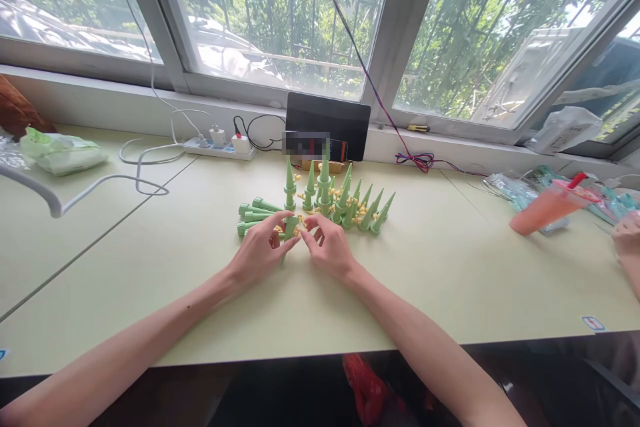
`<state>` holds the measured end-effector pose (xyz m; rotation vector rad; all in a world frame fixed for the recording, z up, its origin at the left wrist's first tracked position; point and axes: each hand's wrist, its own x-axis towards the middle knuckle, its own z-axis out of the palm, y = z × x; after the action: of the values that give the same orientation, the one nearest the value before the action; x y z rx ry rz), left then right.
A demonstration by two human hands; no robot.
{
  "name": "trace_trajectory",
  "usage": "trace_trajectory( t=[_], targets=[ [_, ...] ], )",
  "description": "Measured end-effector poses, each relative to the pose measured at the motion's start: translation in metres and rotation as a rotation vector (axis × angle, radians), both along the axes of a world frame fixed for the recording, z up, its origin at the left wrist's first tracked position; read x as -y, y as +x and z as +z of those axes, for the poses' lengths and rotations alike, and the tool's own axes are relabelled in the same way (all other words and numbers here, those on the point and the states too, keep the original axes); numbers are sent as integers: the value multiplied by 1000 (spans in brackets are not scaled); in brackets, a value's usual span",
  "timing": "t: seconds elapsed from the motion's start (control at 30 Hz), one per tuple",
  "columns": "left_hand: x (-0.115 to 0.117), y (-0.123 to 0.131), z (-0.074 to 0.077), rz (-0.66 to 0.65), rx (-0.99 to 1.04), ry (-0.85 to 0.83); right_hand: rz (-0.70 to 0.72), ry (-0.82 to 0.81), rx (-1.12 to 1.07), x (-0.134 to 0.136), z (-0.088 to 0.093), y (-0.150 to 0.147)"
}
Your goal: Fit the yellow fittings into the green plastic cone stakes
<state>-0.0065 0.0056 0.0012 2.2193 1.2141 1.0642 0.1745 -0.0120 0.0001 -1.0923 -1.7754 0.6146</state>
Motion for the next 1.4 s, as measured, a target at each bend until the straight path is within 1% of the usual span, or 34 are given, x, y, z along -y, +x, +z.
trace_trajectory(
  t=[0.23,0.73,0.97,1.2,1.4],
  targets=[
    [0,1,1,-6,-2,19,-9,14,1,-1,-3,1],
    [0,0,-1,-18,5,11,-1,-18,-29,-1,-3,0],
    [0,1,-2,-20,10,16,32,-18,-64,-1,-4,1],
    [1,1,-3,-25,9,38,47,-91,-97,0,-3,0],
    [0,1,-4,-29,11,40,48,-116,-89,0,-3,-1]
  ],
)
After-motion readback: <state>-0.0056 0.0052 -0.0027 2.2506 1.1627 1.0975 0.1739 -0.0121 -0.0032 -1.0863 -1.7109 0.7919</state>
